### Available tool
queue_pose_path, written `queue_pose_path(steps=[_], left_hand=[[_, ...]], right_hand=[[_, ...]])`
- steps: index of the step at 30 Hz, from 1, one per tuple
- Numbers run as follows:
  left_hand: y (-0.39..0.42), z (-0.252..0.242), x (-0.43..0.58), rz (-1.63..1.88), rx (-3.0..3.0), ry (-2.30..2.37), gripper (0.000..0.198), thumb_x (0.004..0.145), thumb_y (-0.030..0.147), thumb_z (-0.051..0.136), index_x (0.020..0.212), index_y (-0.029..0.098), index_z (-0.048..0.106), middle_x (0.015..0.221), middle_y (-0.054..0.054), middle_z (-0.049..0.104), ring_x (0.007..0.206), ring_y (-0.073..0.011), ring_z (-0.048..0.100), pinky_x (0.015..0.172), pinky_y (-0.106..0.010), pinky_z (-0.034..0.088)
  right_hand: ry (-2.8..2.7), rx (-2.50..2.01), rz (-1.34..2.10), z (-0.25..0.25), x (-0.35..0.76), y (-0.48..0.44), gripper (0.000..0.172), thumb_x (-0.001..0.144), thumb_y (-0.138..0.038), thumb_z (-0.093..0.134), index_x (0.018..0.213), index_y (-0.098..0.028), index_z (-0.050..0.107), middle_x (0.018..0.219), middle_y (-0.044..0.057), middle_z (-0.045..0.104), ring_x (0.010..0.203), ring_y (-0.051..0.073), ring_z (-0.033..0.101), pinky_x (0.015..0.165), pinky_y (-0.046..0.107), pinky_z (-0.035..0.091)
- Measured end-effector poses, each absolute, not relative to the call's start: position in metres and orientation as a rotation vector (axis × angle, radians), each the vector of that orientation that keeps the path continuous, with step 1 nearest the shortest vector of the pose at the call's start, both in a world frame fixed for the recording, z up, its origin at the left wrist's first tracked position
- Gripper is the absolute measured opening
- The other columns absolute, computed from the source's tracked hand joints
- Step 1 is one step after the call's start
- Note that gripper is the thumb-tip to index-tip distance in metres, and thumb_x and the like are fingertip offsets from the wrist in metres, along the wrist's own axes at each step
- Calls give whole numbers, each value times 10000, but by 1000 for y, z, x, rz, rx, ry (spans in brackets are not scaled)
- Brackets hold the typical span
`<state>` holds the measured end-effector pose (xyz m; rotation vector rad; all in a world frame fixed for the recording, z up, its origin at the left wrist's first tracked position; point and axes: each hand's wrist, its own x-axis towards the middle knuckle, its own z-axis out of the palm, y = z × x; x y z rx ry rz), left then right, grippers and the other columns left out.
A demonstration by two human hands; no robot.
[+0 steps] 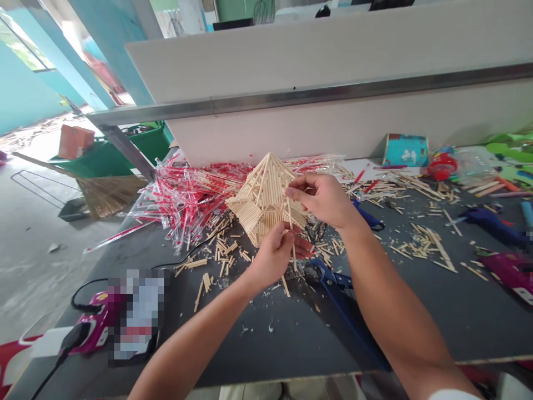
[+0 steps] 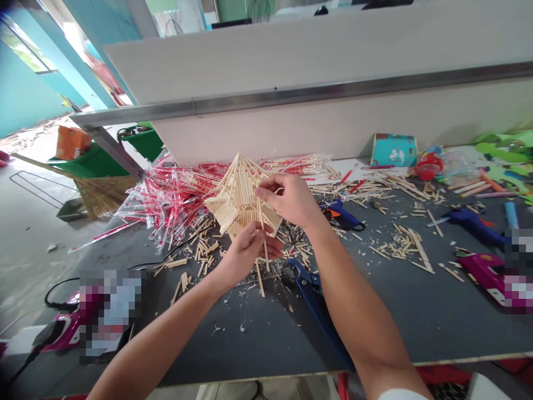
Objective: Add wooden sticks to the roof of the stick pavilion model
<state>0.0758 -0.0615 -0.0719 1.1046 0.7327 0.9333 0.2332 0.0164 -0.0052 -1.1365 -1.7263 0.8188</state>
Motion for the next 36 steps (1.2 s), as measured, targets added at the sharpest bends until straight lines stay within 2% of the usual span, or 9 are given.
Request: queue_pose_path(steps=[3,6,13,16,19,22,27,32,36], left_hand=[[-62,-71,76,938,1161,820,201,1036,379,507,1085,186,487,906,-78,749,772,-157,752,762,-310,582],[-62,-69,72,908,1272,950,170,1032,333,487,1108,187,529,929,-93,760,713,-156,734,678,-291,552],[-59,-50,61,855,1720,1334,137,999,289,495,1069,205,578,838,-96,771,572,-162,658,561,-286,396],[-59,-40,60,750,2002,1566,207,1003,317,483,982,205,655,729,-78,727,593,-187,629,577,-306,319],[-59,-31,59,659,2110,1695,296,1028,382,453,1023,218,698,717,-59,717,615,-199,622,582,-307,283],[-54,-27,60,740,2105,1656,282,1031,366,469,1040,206,701,822,-58,747,691,-196,645,616,-310,328],[-41,-34,68,1022,1986,1456,178,1004,251,511,916,158,636,960,-89,720,821,-174,651,707,-299,431],[-37,-44,72,1009,1523,1240,182,1041,248,449,970,159,591,840,-32,689,446,-54,544,485,-221,392],[-38,-40,72,1031,1232,1053,120,1052,208,462,1026,161,570,924,-29,702,397,-13,532,376,-183,319]], right_hand=[[-1752,-1143,790,-6,234,17,358,822,-549,805,892,-199,786,768,38,716,656,139,593,568,312,450],[-1747,-1140,786,-7,234,18,357,811,-557,813,883,-208,791,747,32,711,638,138,580,560,314,436],[-1725,-1166,777,-10,231,20,369,789,-558,830,878,-202,794,735,33,711,621,136,568,562,316,433],[-1714,-1170,777,-10,229,20,363,776,-547,840,870,-201,790,739,31,716,624,136,571,571,311,440],[-1703,-1179,776,-9,228,21,358,770,-527,846,867,-188,784,748,33,721,631,132,574,587,306,447],[-1699,-1184,775,-9,227,21,335,778,-498,843,860,-179,780,749,30,719,621,121,559,602,306,444],[-1677,-1191,777,-9,226,20,316,762,-474,860,851,-180,787,750,29,717,636,122,559,616,311,434],[-1657,-1221,761,-11,224,21,397,716,-525,889,841,-162,788,672,12,652,606,112,492,561,301,358],[-1677,-1192,736,-13,224,22,432,724,-575,876,832,-166,790,628,-10,587,575,94,419,538,296,302]])
